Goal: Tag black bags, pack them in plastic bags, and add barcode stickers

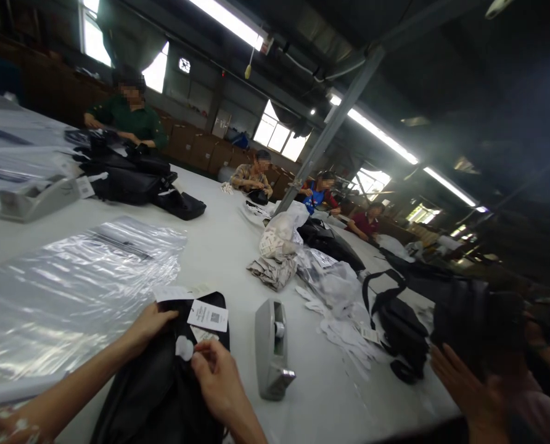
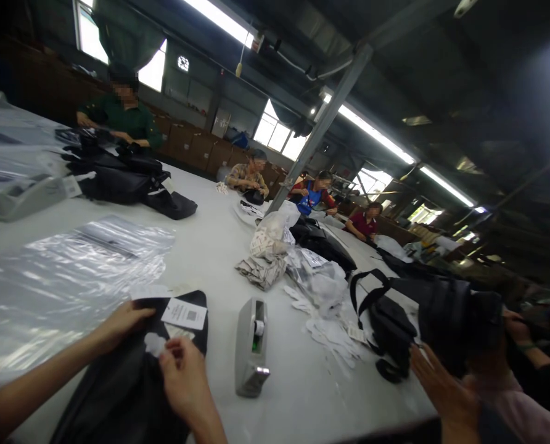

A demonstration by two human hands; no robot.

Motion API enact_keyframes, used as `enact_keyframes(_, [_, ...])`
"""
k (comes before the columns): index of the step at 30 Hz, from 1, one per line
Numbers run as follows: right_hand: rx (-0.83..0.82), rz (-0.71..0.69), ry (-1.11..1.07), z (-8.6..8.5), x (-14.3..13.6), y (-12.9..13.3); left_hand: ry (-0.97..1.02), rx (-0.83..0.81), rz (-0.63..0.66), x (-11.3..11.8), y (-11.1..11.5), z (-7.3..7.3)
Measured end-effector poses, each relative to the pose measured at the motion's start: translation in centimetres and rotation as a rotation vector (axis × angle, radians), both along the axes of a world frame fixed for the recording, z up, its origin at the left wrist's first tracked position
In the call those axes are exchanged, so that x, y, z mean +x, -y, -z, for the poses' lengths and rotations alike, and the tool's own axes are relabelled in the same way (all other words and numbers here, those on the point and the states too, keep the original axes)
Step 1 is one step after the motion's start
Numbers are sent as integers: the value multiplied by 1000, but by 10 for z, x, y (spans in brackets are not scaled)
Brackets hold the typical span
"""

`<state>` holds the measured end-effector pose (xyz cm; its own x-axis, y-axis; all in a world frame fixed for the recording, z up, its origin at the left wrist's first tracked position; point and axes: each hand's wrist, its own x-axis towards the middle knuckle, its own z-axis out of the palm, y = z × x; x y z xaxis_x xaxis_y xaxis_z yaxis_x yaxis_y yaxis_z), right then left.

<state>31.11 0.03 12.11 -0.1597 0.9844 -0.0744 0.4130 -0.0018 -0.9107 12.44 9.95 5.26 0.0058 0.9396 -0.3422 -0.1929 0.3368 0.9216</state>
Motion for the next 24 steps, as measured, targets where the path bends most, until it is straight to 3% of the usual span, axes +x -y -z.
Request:
enact_keyframes(4, [76,200,105,-19,36,3,37,-9,6,-4,0,-12])
enact_keyframes(6, [100,215,179,-20,46,1,19,-15,4,-9,-1,-19])
enact_keyframes(9, [225,113,368,-13,43,-14,-44,-43,5,-15,-6,-30])
enact_keyframes(12, [264,-82,623,-7,27,-37,-114,-83,13,-15,-15,-38])
enact_keyframes(16, [302,-267,773,-16,13,-61,-212,-85,-32,-6,-33,-46])
enact_keyframes(21, [351,-107,823,-45,31,-76,-242,66,-69,-2,-53,-64])
enact_keyframes(24, [331,-44,808,-52,51,-66,-241,133,-42,-4,-55,-71])
